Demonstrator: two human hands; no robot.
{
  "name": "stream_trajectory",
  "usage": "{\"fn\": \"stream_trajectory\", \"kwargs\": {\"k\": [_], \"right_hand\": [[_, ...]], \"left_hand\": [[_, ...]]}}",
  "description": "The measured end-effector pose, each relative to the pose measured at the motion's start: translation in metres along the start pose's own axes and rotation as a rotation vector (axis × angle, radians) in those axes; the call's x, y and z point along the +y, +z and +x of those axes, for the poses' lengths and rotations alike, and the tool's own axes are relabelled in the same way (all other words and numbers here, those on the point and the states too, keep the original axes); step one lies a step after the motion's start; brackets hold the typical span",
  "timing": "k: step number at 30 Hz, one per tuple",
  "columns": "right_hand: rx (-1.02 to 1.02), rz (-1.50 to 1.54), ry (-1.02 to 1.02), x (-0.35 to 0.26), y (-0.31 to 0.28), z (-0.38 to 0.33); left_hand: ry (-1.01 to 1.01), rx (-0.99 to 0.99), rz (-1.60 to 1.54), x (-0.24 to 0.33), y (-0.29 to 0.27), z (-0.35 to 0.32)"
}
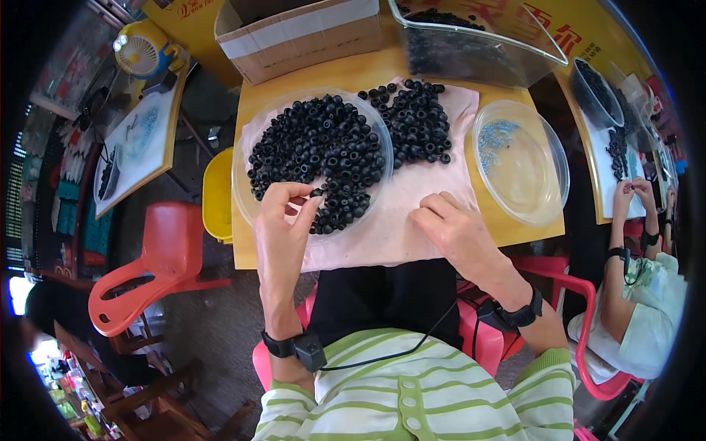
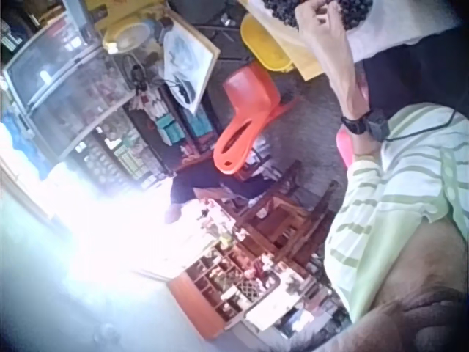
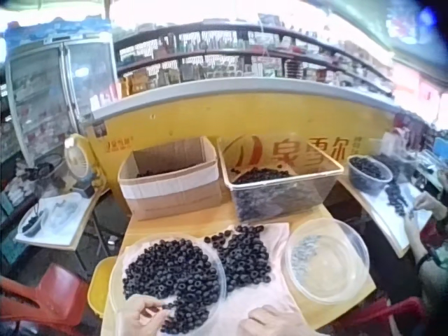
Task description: The person is assembling small plastic components by inserting a smaller part into a larger circular housing.
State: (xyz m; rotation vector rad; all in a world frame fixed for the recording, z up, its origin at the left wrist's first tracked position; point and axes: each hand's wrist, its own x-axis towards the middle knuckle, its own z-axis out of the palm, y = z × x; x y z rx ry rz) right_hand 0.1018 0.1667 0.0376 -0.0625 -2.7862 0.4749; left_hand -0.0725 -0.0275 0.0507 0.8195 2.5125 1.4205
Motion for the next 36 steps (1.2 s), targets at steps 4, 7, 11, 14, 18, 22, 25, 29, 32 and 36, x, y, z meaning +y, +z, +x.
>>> {"fn": "stream_trajectory", "kwargs": {"k": [4, 7, 11, 14, 18, 22, 25, 29, 32, 36], "right_hand": [[0.033, 0.0, 0.001, 0.003, 0.004, -0.003], [0.099, 0.281, 0.148, 0.004, 0.003, -0.005], [0.154, 0.877, 0.429, -0.015, -0.028, -0.007], [0.164, 1.14, 0.457, -0.025, -0.048, -0.012], [0.134, 1.315, 0.521, -0.037, -0.06, -0.017], [0.176, 1.329, 0.487, -0.043, -0.055, -0.019], [0.189, 1.119, 0.338, -0.036, -0.048, -0.019], [0.199, 0.925, 0.242, -0.038, -0.049, -0.012], [0.204, 0.858, 0.242, -0.04, -0.047, -0.011], [0.224, 0.621, 0.122, -0.04, -0.044, -0.006]], "left_hand": [[-0.09, -0.109, -0.68, 0.019, 0.006, -0.021], [-0.126, -0.298, -1.086, 0.02, 0.021, -0.041], [-0.262, -0.427, -1.346, 0.022, 0.044, -0.063], [-0.311, -0.458, -1.421, 0.025, 0.054, -0.075], [-0.33, -0.467, -1.473, 0.031, 0.061, -0.079], [-0.379, -0.463, -1.539, 0.03, 0.062, -0.078], [-0.419, -0.464, -1.575, 0.032, 0.061, -0.078], [-0.419, -0.468, -1.508, 0.032, 0.06, -0.077], [-0.369, -0.467, -1.474, 0.033, 0.06, -0.077], [-0.398, -0.432, -1.499, 0.029, 0.06, -0.078]]}}
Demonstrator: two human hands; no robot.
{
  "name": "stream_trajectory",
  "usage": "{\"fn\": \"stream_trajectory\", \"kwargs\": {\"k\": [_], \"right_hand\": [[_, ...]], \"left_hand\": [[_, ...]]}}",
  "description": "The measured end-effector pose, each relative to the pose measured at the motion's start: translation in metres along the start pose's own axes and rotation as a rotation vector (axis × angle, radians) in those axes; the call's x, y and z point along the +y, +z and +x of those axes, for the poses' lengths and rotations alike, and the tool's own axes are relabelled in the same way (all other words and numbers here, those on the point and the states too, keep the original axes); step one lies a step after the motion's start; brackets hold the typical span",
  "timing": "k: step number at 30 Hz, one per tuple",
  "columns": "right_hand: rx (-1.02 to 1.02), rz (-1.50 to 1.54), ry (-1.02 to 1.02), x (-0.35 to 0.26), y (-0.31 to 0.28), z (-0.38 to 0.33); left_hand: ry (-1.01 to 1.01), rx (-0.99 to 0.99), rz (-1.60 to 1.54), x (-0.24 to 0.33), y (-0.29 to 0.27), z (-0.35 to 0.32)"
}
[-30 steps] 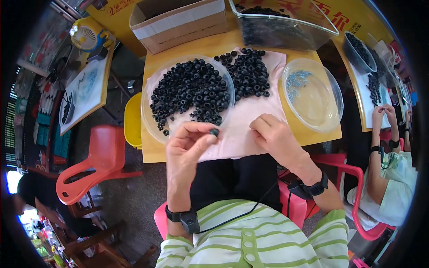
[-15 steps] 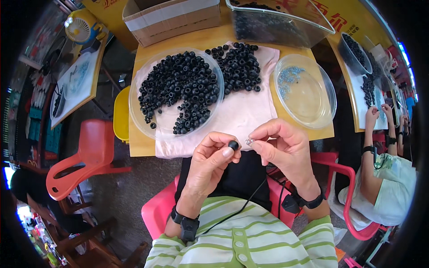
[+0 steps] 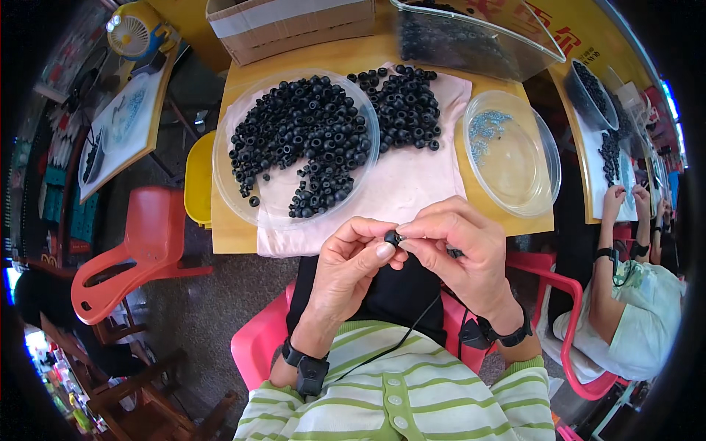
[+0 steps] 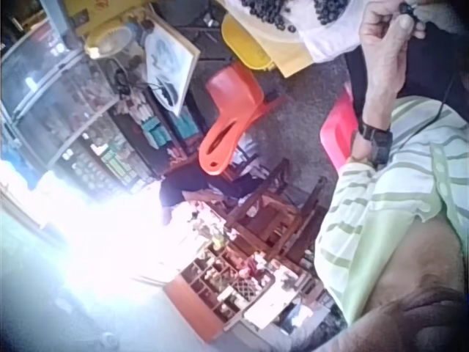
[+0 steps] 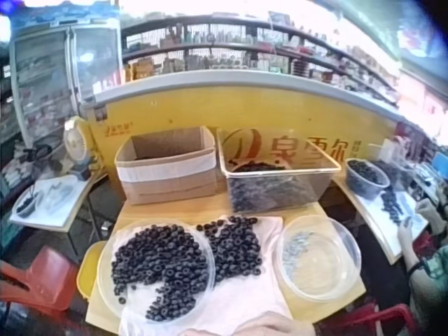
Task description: The person is assembling small plastic components by inserting a smaller part into a larger circular housing.
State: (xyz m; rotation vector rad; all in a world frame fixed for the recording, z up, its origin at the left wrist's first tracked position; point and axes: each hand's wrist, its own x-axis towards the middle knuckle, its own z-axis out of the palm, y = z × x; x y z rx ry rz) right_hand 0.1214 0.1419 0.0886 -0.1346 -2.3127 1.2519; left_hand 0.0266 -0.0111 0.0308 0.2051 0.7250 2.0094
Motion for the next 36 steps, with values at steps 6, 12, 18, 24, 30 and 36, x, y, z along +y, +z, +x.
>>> {"fn": "stream_trajectory", "kwargs": {"k": [6, 12, 18, 24, 30, 36], "right_hand": [[0.024, -0.326, -0.362, 0.006, 0.019, 0.009], [-0.149, -0.125, -0.262, 0.004, 0.029, 0.061], [-0.232, -0.426, -0.255, 0.037, 0.083, 0.109], [-0.342, -0.58, -0.237, 0.045, 0.108, 0.115], [-0.324, -0.619, -0.248, 0.049, 0.119, 0.116], [-0.221, -0.264, -0.174, 0.031, 0.082, 0.111]], "left_hand": [[0.01, 0.069, -0.136, 0.002, -0.008, 0.001], [0.055, 0.024, -0.182, 0.013, -0.027, -0.006], [0.114, -0.067, -0.113, 0.022, -0.032, -0.009], [0.126, -0.096, -0.087, 0.026, -0.035, -0.008], [0.117, -0.093, -0.053, 0.029, -0.034, -0.01], [0.091, -0.067, 0.063, 0.031, -0.029, -0.015]]}}
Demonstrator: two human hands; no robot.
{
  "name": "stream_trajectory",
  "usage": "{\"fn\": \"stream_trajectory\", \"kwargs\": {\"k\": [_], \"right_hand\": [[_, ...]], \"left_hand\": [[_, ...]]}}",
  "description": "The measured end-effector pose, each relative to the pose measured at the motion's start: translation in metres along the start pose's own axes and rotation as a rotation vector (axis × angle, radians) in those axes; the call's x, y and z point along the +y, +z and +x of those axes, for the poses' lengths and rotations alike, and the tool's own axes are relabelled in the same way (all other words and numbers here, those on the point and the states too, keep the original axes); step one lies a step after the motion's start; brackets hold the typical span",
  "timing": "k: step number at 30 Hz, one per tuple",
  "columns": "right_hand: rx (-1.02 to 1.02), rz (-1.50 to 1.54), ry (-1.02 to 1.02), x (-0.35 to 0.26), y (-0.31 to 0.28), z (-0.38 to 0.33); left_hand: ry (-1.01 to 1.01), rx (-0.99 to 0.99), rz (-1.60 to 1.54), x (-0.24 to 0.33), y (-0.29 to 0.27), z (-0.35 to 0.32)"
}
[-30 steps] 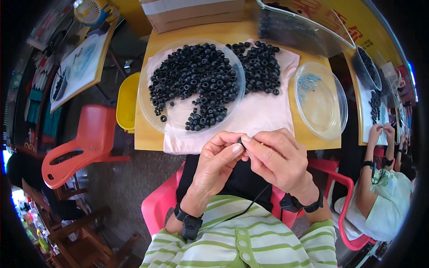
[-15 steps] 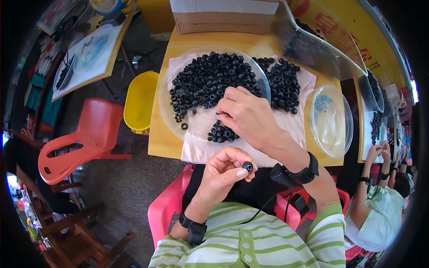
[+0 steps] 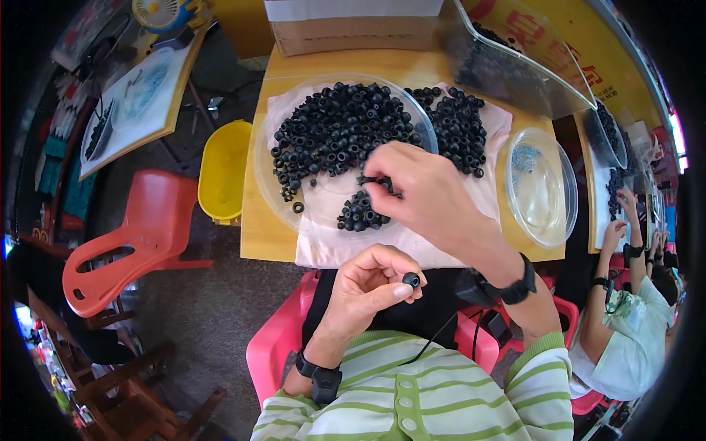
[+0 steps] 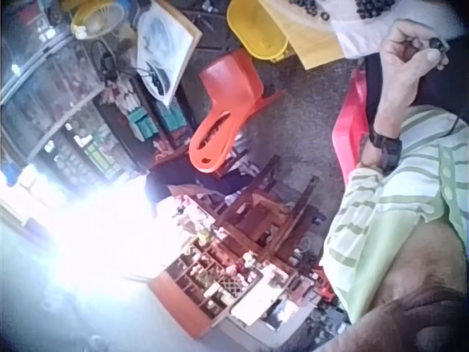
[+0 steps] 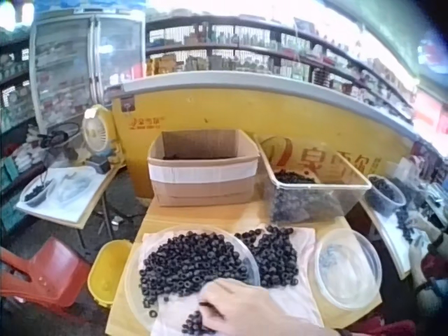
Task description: The person is assembling small plastic components by inserting a smaller part into a larger circular housing.
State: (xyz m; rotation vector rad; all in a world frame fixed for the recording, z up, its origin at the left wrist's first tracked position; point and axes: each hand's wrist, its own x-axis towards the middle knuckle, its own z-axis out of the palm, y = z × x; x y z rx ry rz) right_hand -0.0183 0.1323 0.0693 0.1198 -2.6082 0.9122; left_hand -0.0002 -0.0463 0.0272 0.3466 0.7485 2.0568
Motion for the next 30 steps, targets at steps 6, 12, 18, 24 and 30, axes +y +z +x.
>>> {"fn": "stream_trajectory", "kwargs": {"k": [6, 12, 18, 24, 30], "right_hand": [[0.103, 0.105, 0.274, 0.007, -0.045, -0.079], [0.072, 0.156, 0.413, 0.022, -0.054, -0.128], [0.165, 0.442, 0.417, 0.005, -0.07, -0.136], [0.227, 0.492, 0.328, 0.004, -0.075, -0.141], [0.235, 0.518, 0.344, 0.005, -0.077, -0.145]], "left_hand": [[-0.085, 0.029, 0.1, -0.014, 0.014, 0.003], [-0.173, 0.059, 0.15, -0.033, 0.022, 0.015], [-0.091, 0.116, 0.136, -0.047, 0.032, 0.033], [-0.159, 0.09, 0.059, -0.053, 0.038, 0.037], [-0.174, 0.074, 0.015, -0.059, 0.042, 0.039]]}}
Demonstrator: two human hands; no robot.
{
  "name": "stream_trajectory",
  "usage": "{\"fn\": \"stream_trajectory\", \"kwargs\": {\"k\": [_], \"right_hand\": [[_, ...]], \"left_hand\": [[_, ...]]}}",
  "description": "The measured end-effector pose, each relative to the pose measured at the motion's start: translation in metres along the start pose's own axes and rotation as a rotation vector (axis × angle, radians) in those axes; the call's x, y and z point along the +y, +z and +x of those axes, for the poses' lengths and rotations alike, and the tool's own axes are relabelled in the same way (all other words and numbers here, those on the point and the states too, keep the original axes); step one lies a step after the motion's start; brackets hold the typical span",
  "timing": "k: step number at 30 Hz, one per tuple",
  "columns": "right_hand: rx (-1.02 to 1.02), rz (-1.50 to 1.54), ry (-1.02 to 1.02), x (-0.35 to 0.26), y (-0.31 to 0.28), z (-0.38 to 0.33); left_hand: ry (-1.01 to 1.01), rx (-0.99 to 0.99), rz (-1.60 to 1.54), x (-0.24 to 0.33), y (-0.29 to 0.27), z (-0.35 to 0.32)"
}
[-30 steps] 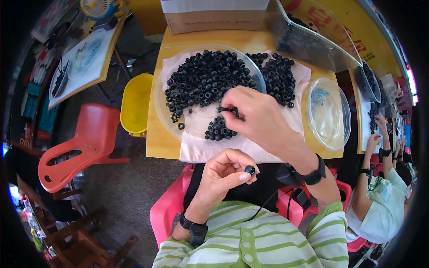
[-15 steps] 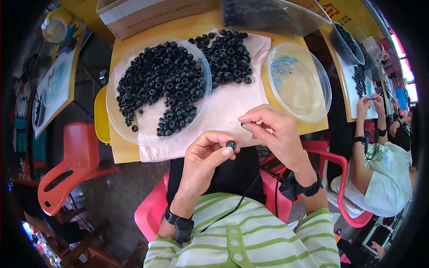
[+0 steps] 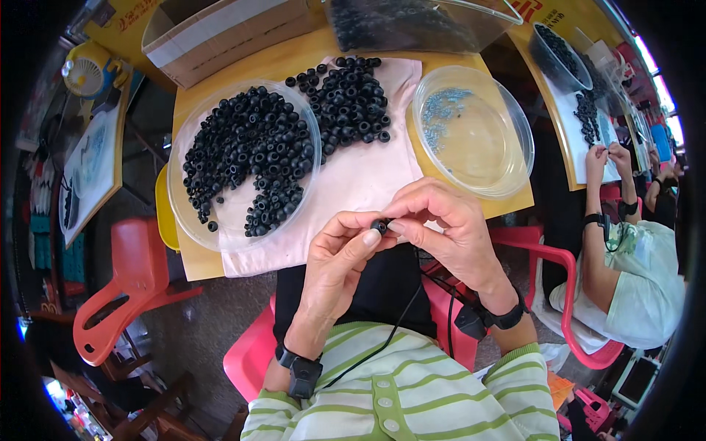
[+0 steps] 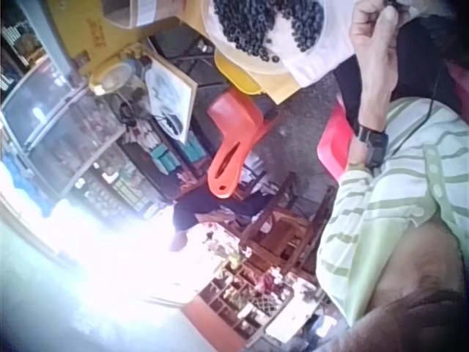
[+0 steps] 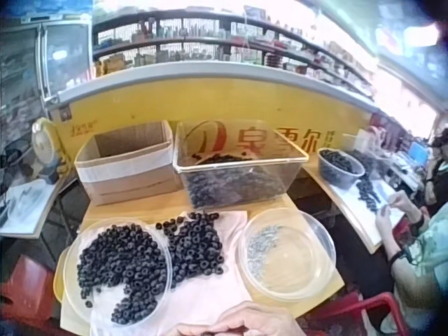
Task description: The person is assembling small plastic components by inserting a smaller part into a larger circular housing.
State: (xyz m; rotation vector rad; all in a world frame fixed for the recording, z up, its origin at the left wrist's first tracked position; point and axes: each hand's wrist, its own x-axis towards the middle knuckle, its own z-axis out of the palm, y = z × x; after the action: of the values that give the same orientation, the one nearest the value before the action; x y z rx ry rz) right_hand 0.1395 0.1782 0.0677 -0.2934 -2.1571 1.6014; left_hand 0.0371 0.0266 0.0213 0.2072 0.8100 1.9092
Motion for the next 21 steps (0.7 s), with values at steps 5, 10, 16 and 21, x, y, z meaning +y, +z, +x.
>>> {"fn": "stream_trajectory", "kwargs": {"k": [5, 10, 16, 21], "right_hand": [[0.001, -0.033, 0.089, -0.005, -0.003, -0.003], [0.018, 0.116, 0.115, 0.002, -0.007, -0.005], [0.049, 0.288, 0.169, 0.002, -0.004, -0.004], [0.029, 0.17, 0.118, 0.002, -0.002, -0.003]], "left_hand": [[0.009, -0.012, 0.019, 0.001, 0.002, 0.001], [-0.031, -0.004, -0.046, 0.001, 0.002, 0.001], [-0.075, -0.031, -0.089, -0.002, -0.004, 0.002], [-0.071, -0.032, -0.065, 0.0, -0.004, 0.002]]}}
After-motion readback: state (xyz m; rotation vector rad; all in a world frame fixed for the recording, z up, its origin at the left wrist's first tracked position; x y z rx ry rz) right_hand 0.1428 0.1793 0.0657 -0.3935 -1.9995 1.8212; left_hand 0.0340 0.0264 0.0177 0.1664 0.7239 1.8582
